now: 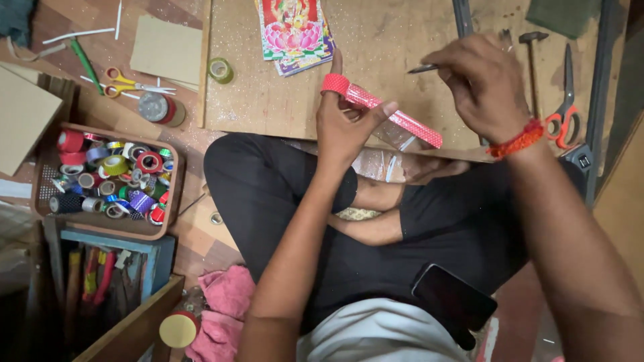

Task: The person sits on the floor and wraps red patterned tape around the edges of small decorated boxes, pressing the tape down and trimming it with scissors. They set finished boxes onto a growing stack and pick up the next plain box to continue.

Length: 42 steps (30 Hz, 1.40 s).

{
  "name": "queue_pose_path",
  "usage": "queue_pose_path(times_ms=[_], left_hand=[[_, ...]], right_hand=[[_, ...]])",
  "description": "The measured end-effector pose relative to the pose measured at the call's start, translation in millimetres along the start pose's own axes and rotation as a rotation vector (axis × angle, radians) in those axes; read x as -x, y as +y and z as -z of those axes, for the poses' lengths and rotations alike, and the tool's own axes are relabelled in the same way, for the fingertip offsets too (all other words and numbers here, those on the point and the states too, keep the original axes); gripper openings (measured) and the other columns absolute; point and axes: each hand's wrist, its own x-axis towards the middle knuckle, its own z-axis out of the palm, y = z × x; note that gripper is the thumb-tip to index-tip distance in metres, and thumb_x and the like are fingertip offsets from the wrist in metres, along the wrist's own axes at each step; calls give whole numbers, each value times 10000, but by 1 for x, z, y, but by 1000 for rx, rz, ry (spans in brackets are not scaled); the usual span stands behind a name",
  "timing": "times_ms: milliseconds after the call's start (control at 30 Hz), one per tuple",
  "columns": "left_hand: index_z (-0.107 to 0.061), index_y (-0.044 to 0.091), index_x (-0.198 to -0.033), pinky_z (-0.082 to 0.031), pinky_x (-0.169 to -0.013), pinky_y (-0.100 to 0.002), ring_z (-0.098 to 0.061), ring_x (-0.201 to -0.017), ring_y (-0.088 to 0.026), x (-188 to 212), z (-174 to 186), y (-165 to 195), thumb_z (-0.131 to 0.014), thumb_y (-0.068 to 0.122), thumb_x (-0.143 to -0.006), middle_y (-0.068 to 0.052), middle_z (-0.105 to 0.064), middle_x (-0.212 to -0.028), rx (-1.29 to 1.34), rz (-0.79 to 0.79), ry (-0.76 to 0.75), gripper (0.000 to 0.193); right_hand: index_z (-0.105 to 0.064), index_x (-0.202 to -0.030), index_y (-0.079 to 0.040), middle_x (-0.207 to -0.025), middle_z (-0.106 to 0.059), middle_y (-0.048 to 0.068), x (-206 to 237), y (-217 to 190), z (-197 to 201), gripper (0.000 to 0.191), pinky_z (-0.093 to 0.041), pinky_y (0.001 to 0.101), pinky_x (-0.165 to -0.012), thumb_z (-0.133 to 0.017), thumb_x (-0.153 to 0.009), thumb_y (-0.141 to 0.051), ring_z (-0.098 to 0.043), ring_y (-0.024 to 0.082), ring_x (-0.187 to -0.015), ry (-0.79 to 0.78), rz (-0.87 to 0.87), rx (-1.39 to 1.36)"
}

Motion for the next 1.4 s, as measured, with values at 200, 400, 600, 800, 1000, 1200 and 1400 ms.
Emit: queue_pose_path(times_ms=[200, 400, 600, 800, 1000, 1200, 1400], left_hand=[[-197, 52, -1652, -610, -693, -266, -694, -773, -111, -4, 1, 12, -922, 219, -784, -44, -691, -890, -115, -9, 6, 1144], [-205, 45, -1643, -609, -679, -269, -708, -767, -118, -2, 2, 14, -926, 265, -757, -45, -714, -884, -159, -20, 25, 1163], [-294, 46, -1629, -629, -752, -292, -714, -843, -149, 2, -6, 2, -939, 337, -752, -91, -706, -1015, -212, 10, 109, 1127], [-225, 59, -1677, -627, -801, -300, -703, -903, -174, 11, -20, -3, -910, 396, -742, -126, -663, -1268, -162, -23, 227, 1207], [-183, 51, -1653, -621, -802, -319, -725, -913, -193, -2, -7, 2, -927, 434, -722, -129, -673, -1282, -333, -81, 139, 1252], [-181, 52, -1655, -622, -789, -332, -749, -890, -202, -4, -9, 5, -909, 473, -736, -128, -686, -1294, -362, -79, 124, 1246], [-75, 44, -1677, -622, -764, -335, -760, -844, -201, 0, -6, 15, -909, 470, -716, -150, -715, -1198, -336, -22, 140, 1342]], right_hand=[[-792, -1043, -198, -983, -657, -51, -70, -85, 47, 281, -431, 343, -1033, -717, -779, -140, -608, 177, -1026, -70, 523, 593], [-774, -938, -192, -879, -621, -34, -88, -96, 42, 188, -438, 326, -1038, -682, -774, -196, -611, 163, -971, -118, 636, 668], [-758, -956, -213, -929, -657, -28, -59, -38, 18, 160, -446, 363, -1035, -682, -837, -137, -625, 176, -1025, -237, 404, 715], [-797, -1028, -240, -910, -732, 57, -10, 31, -30, 288, -477, 450, -865, -670, -808, -104, -680, 272, -906, -596, -107, 542], [-776, -1090, -181, -1000, -713, 10, -3, 14, -9, 182, -428, 414, -963, -669, -991, -72, -634, 247, -1030, -198, -34, 289], [-792, -1000, -148, -987, -689, 0, -54, -56, 23, 210, -416, 410, -1067, -716, -811, -98, -608, 225, -1040, -57, 415, 401], [-778, -995, -220, -1003, -669, -60, -78, -68, 26, 181, -396, 355, -1143, -708, -839, -161, -598, 157, -1099, -104, 521, 680]])
